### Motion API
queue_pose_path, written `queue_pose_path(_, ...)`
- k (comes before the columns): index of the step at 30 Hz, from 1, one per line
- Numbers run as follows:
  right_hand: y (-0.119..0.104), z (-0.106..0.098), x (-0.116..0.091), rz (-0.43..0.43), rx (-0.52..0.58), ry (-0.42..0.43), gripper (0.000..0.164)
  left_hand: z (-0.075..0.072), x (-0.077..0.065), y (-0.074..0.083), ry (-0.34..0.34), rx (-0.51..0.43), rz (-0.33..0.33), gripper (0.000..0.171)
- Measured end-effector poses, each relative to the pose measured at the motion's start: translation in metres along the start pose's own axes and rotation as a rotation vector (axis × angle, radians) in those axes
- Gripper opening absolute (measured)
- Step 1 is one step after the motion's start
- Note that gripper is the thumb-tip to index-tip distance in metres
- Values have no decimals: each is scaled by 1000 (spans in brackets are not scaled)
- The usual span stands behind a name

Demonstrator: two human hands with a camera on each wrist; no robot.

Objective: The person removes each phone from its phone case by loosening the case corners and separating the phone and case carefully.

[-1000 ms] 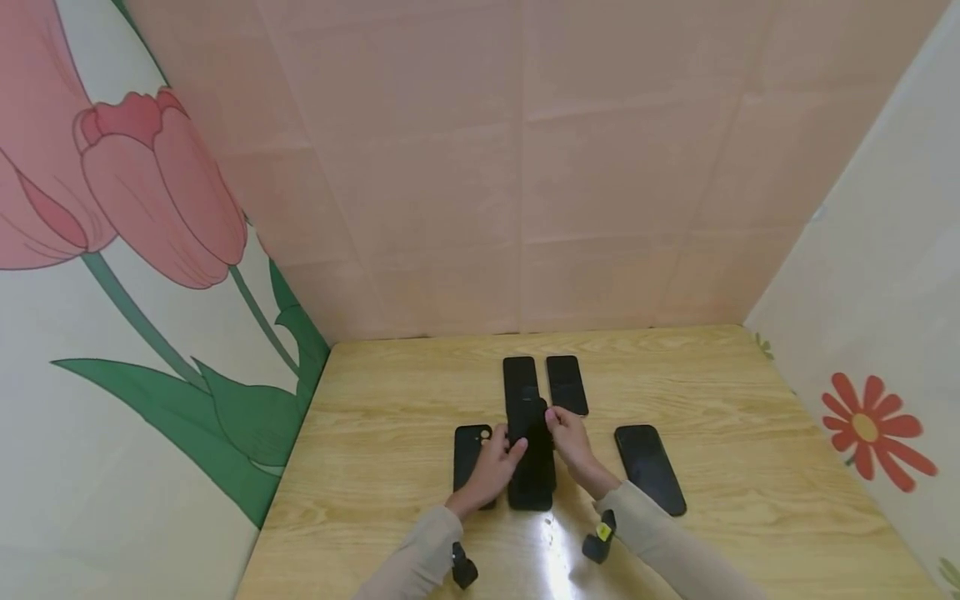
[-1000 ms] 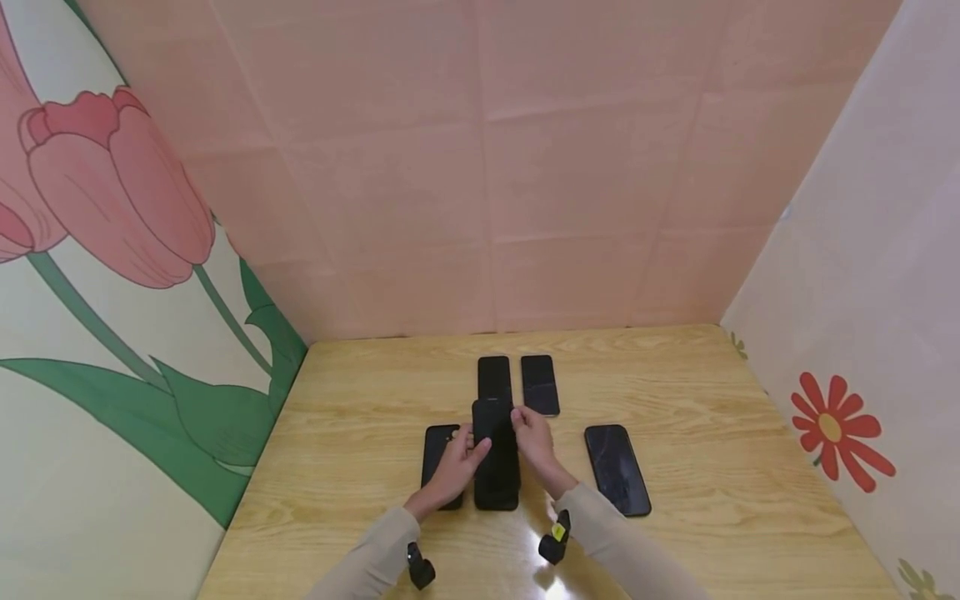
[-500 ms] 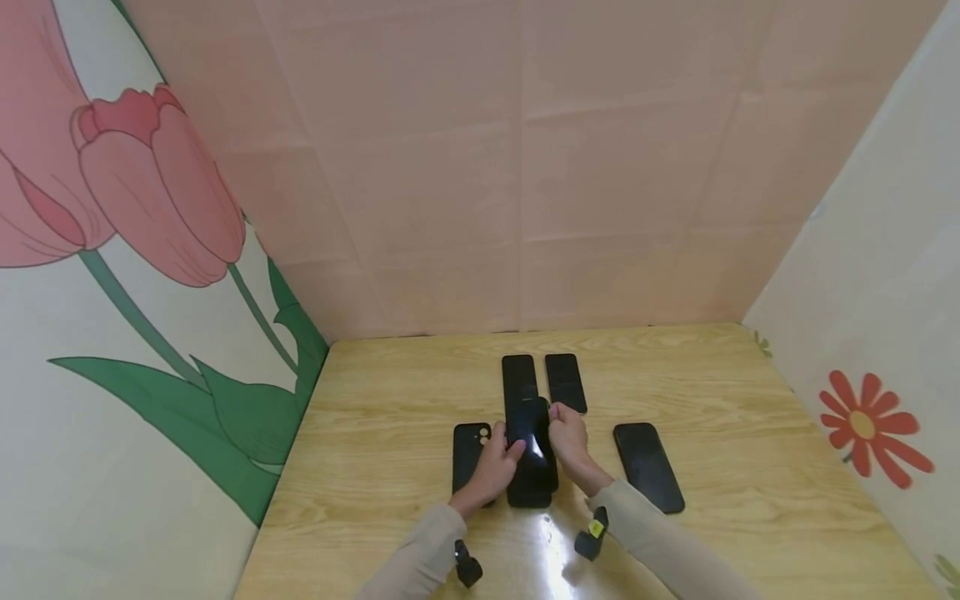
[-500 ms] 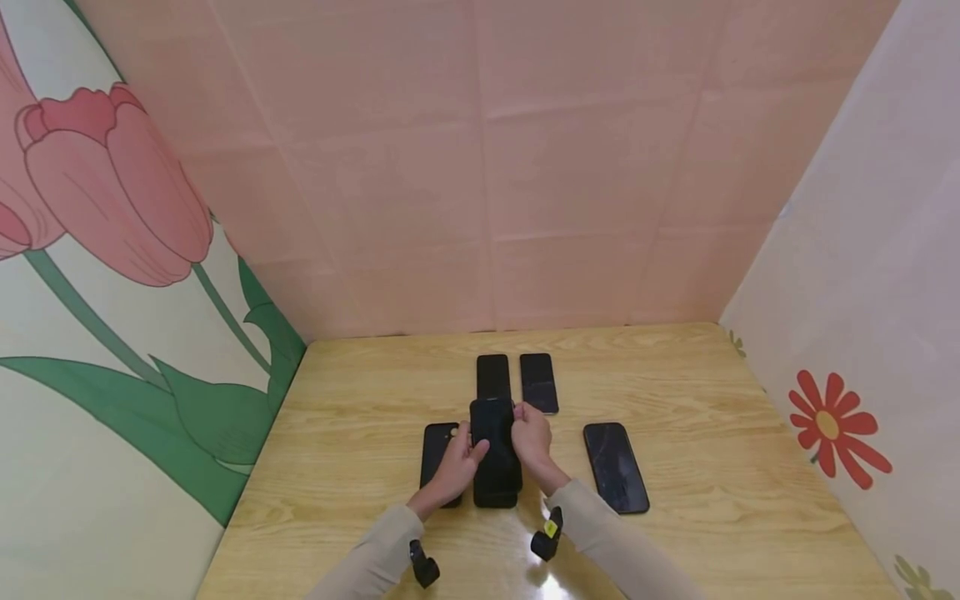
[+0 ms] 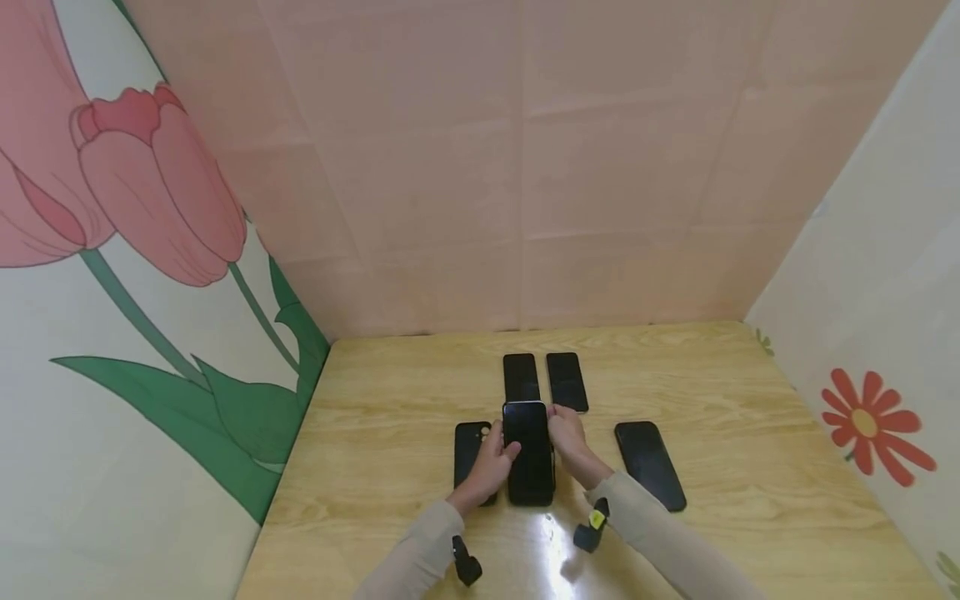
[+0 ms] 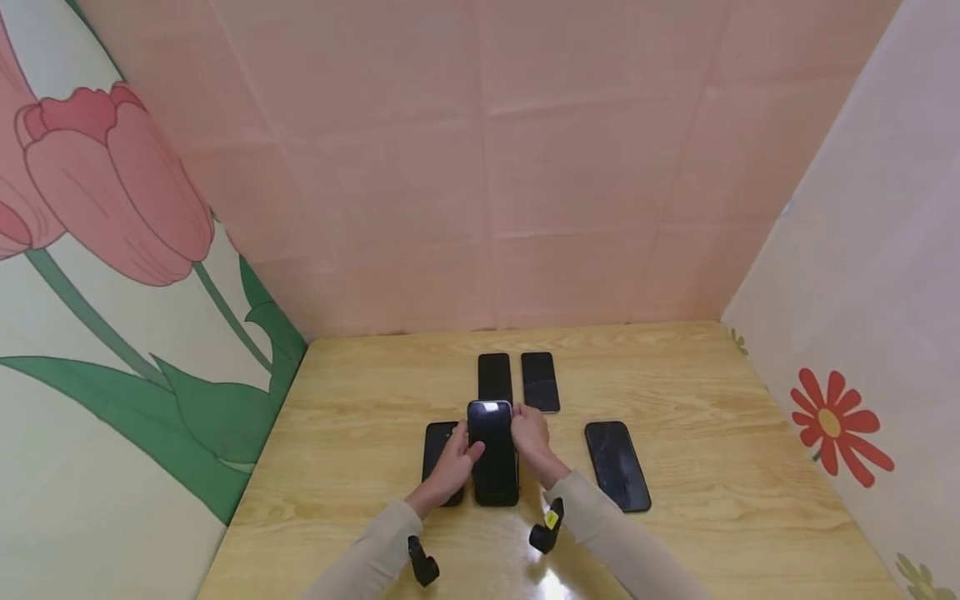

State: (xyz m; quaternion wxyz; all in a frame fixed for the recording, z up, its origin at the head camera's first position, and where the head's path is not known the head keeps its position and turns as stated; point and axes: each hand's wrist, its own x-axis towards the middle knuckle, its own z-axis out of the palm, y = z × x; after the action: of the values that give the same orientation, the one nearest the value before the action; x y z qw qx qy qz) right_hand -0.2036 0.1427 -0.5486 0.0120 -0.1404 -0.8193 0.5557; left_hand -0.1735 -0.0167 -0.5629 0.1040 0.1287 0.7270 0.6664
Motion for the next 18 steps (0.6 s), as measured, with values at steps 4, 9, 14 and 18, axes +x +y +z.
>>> queue_pose_path(4, 1, 1, -1, -11, 50, -8, 34, -2, -6, 20, 6, 6, 23, 21)
queue_pose_path(9, 3, 0, 1, -52, 48, -17, 33, -3, -6, 21, 9, 30, 27, 18)
queue_pose_path(14, 5, -4, 1, -30, 110, -78, 32, -2, -3, 9, 2, 32, 27, 18)
queue_pose_path(18, 7, -6, 2, 1, 200, -157, 29, -3, 4, -8, 24, 42, -7, 17)
